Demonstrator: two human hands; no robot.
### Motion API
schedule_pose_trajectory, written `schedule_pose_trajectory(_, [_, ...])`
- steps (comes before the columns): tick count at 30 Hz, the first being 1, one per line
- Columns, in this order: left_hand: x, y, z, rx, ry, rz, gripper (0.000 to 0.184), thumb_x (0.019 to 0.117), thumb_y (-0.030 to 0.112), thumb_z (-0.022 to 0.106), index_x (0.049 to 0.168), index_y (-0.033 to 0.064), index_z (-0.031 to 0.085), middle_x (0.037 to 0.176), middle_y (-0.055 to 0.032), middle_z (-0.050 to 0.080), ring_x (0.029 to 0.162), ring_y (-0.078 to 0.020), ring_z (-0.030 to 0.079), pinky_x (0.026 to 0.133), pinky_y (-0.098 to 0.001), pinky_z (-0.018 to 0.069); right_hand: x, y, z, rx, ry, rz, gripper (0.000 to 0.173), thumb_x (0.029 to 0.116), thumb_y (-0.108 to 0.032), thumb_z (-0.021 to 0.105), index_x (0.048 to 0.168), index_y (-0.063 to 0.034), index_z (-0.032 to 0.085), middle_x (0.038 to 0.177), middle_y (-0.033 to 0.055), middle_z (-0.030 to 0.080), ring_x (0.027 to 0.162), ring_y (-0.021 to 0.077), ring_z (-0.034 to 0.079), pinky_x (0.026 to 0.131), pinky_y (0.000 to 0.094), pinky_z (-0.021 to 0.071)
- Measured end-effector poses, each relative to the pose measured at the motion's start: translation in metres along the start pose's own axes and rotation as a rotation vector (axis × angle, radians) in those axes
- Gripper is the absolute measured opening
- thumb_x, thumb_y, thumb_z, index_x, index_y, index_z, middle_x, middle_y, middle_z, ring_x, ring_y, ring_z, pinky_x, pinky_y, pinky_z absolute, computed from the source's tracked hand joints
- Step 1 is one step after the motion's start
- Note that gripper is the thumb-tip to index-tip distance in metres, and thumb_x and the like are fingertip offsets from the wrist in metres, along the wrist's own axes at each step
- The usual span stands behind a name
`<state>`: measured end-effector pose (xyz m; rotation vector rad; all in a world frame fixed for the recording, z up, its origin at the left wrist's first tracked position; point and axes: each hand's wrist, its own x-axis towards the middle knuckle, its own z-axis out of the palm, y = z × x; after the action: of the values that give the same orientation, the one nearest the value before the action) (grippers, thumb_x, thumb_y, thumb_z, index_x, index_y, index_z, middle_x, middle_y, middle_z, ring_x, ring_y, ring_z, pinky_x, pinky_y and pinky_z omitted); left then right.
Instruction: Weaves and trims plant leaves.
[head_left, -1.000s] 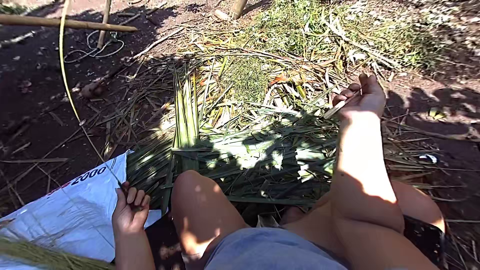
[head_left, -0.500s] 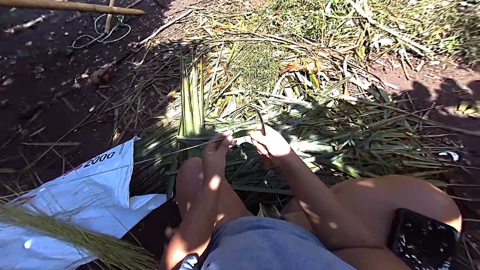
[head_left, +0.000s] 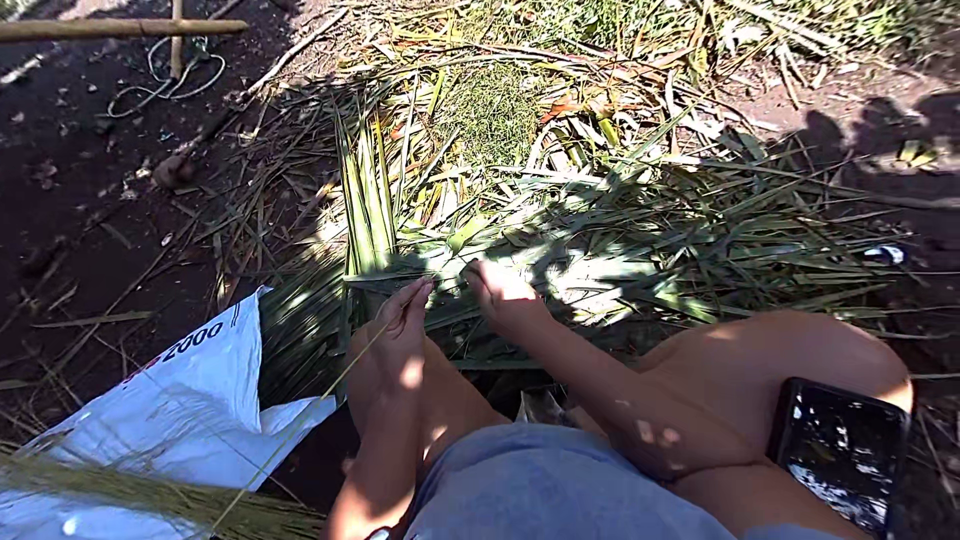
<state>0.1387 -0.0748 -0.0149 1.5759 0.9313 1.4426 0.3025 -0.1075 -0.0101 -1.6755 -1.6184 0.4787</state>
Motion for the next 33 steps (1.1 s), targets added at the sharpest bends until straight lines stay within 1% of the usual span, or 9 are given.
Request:
schedule_pose_trajectory(3, [-0.003,0.0,0.004,0.0,0.016,-0.007,0.014,0.0965,0.0,0.064,0.107,-0.002,0.073,0.098,-0.001,0.077,0.091,-0.008,0.073,0.085,-0.0275,0.0612,-0.004,-0.003,0.016,-0.066,-0.134,0.019,0.032,0.1095,-0.019,0.043,0.119,0.001,0.067,0.108,0.0203,0.071,0.098,0.0377,0.072,0.083,0.0553,0.058])
schedule_pose_trajectory(7, [-0.011,-0.004,0.004,0.072,0.011,0.012,0.014,0.0945,0.001,0.068,0.106,-0.0036,0.074,0.098,-0.0036,0.077,0.092,-0.008,0.074,0.086,-0.0256,0.061,0.01,0.02,0.021,-0.192,-0.132,0.077,0.023,0.1062,-0.012,0.049,0.115,-0.0006,0.067,0.104,0.0202,0.072,0.096,0.0382,0.072,0.082,0.0558,0.0576])
schedule_pose_trajectory(11, [-0.012,-0.003,0.003,0.053,0.043,0.066,0.013,0.0951,0.002,0.068,0.105,-0.0012,0.075,0.098,-0.0017,0.077,0.091,-0.0081,0.073,0.087,-0.0261,0.0607,0.021,0.043,0.021,-0.263,-0.115,0.2,0.03,0.1086,-0.014,0.045,0.128,-0.0009,0.063,0.12,0.0226,0.069,0.111,0.0407,0.068,0.091,0.0581,0.0542])
schedule_pose_trajectory(14, [-0.014,-0.005,0.002,0.096,0.008,0.106,0.014,0.0957,0.003,0.068,0.106,-0.0015,0.075,0.099,-0.0033,0.077,0.093,-0.0093,0.074,0.088,-0.0278,0.061,0.025,0.079,0.021,-0.311,-0.003,0.239,0.032,0.1084,-0.014,0.045,0.131,0.0001,0.062,0.122,0.0251,0.067,0.109,0.0439,0.068,0.085,0.0617,0.0555])
schedule_pose_trajectory(22, [-0.021,-0.022,0.016,0.209,-0.045,0.236,0.016,0.0976,0.007,0.067,0.107,-0.0027,0.076,0.101,-0.006,0.078,0.096,-0.0057,0.073,0.091,-0.023,0.0581,0.032,0.086,0.025,-0.293,-0.107,0.445,0.035,0.1081,-0.011,0.041,0.136,0.0005,0.057,0.127,0.0267,0.064,0.113,0.0448,0.065,0.088,0.0624,0.0528])
schedule_pose_trajectory(25, [-0.017,-0.006,0.005,0.109,0.037,0.261,0.015,0.099,0.007,0.066,0.108,0.0034,0.077,0.1,-0.0025,0.078,0.093,-0.0108,0.074,0.089,-0.0296,0.0609,0.037,0.117,0.018,-0.276,-0.273,0.726,0.035,0.1098,-0.014,0.038,0.138,0.0005,0.054,0.13,0.0278,0.062,0.12,0.0461,0.062,0.095,0.0639,0.0504])
schedule_pose_trajectory(28, [0.005,0.016,-0.019,0.053,0.088,0.302,0.016,0.0999,0.01,0.066,0.109,0.0148,0.078,0.104,0.0044,0.078,0.097,-0.0116,0.074,0.089,-0.0317,0.0621,0.024,0.173,0.005,-0.193,-0.339,0.939,0.04,0.1097,-0.012,0.038,0.142,0.0069,0.051,0.142,0.0312,0.054,0.135,0.0461,0.051,0.109,0.0624,0.0402])
schedule_pose_trajectory(31, [0.008,0.012,-0.033,0.129,0.096,0.28,0.014,0.0994,0.01,0.066,0.109,0.0121,0.077,0.104,0.0051,0.077,0.097,-0.0092,0.074,0.09,-0.0299,0.0613,0.035,0.148,-0.004,-0.129,-0.249,0.813,0.045,0.1131,-0.026,0.032,0.142,0.0038,0.049,0.132,0.0326,0.06,0.127,0.0484,0.058,0.103,0.0653,0.0446])
schedule_pose_trajectory(33, [0.007,0.004,-0.033,0.162,0.041,0.281,0.016,0.1002,0.009,0.065,0.112,0.0104,0.076,0.109,0.0031,0.077,0.101,-0.0104,0.073,0.093,-0.0312,0.0606,0.042,0.103,-0.012,-0.073,-0.183,0.507,0.04,0.1133,-0.025,0.035,0.136,0.0038,0.053,0.118,0.0313,0.066,0.113,0.0485,0.065,0.095,0.0648,0.0492])
